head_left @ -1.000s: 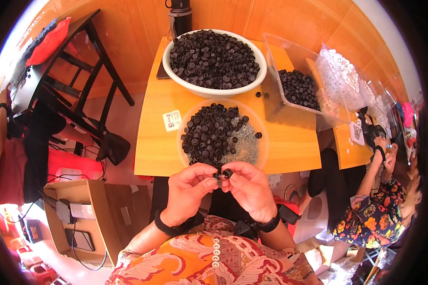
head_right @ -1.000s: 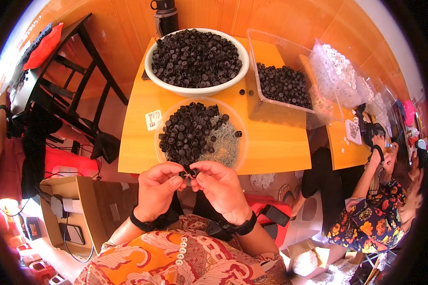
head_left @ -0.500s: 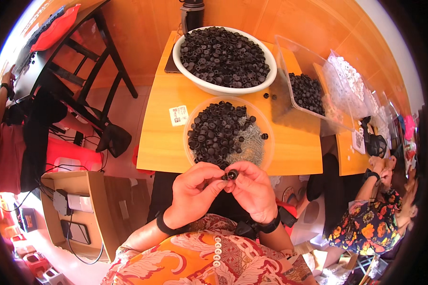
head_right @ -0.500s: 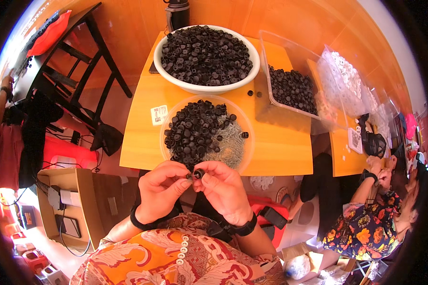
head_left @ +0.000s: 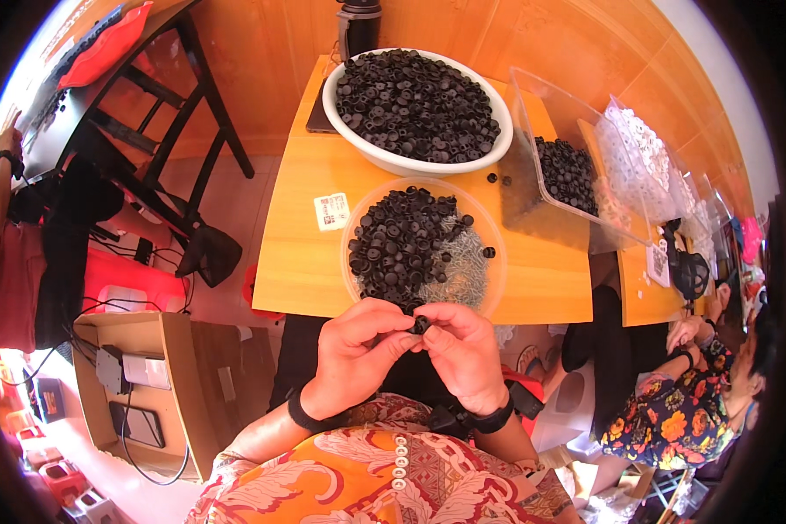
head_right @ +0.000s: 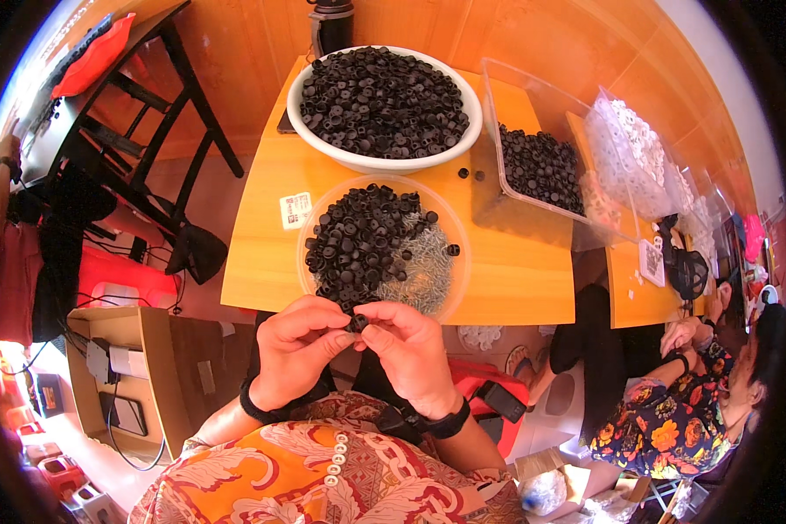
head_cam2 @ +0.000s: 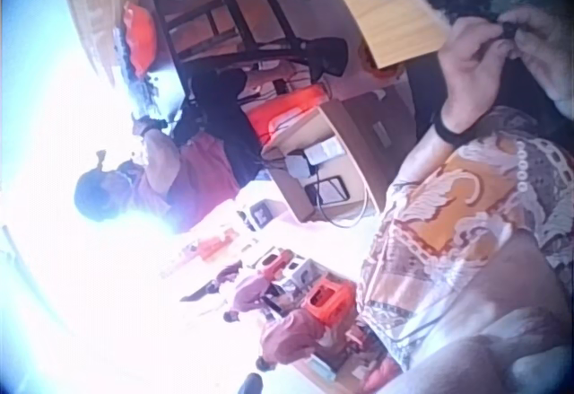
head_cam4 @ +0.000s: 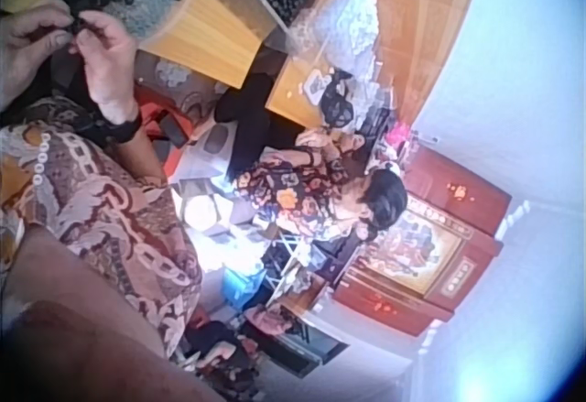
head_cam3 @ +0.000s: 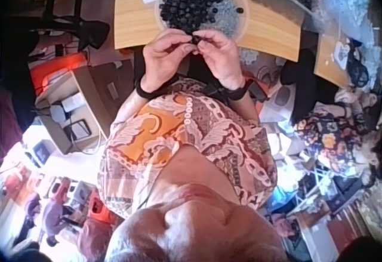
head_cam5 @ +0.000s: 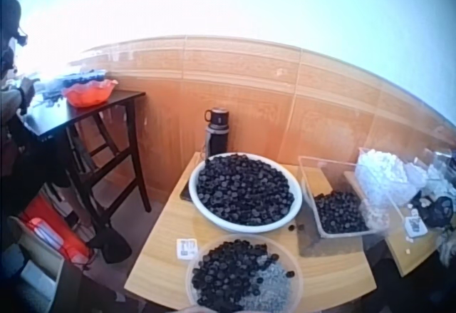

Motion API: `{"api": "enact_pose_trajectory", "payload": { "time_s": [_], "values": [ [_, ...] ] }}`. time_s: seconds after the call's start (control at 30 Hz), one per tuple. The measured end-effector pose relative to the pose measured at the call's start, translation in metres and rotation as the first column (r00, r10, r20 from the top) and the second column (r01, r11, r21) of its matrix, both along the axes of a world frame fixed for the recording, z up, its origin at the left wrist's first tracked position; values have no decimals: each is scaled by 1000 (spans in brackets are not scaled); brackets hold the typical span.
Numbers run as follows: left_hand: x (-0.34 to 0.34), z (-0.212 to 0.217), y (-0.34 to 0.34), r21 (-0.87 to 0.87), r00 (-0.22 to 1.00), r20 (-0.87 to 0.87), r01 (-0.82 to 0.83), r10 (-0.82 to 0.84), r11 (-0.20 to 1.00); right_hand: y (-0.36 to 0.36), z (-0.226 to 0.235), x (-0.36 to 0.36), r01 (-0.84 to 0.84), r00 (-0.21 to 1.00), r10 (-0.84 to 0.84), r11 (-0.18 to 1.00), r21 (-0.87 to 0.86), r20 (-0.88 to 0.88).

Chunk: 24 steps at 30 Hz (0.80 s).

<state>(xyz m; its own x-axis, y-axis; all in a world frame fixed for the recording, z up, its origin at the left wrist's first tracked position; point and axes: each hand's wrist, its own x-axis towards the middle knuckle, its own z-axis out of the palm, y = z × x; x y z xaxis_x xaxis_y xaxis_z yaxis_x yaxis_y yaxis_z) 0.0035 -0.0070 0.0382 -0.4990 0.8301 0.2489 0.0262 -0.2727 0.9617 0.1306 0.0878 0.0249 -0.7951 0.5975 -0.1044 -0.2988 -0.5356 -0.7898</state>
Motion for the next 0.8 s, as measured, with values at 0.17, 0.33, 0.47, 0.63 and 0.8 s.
{"api": "enact_pose_trajectory", "payload": {
  "time_s": [0.17,0.33,0.47,0.63,0.8],
  "values": [
    [-1,-3,0,14,975,212,61,-62,998,-4,4,-1,42,998,-47,990,131,31],
    [-3,-4,-1,31,915,386,111,-115,993,-5,7,-1,39,999,-45,980,196,27],
    [-4,-9,-3,6,828,542,167,-144,986,-5,8,0,35,998,-46,965,258,35],
    [-3,-10,-4,57,791,588,167,-168,984,-5,10,1,31,998,-46,957,289,44],
    [-4,-6,-4,85,808,555,181,-198,980,-4,13,3,22,996,-47,946,325,70]
  ]
}}
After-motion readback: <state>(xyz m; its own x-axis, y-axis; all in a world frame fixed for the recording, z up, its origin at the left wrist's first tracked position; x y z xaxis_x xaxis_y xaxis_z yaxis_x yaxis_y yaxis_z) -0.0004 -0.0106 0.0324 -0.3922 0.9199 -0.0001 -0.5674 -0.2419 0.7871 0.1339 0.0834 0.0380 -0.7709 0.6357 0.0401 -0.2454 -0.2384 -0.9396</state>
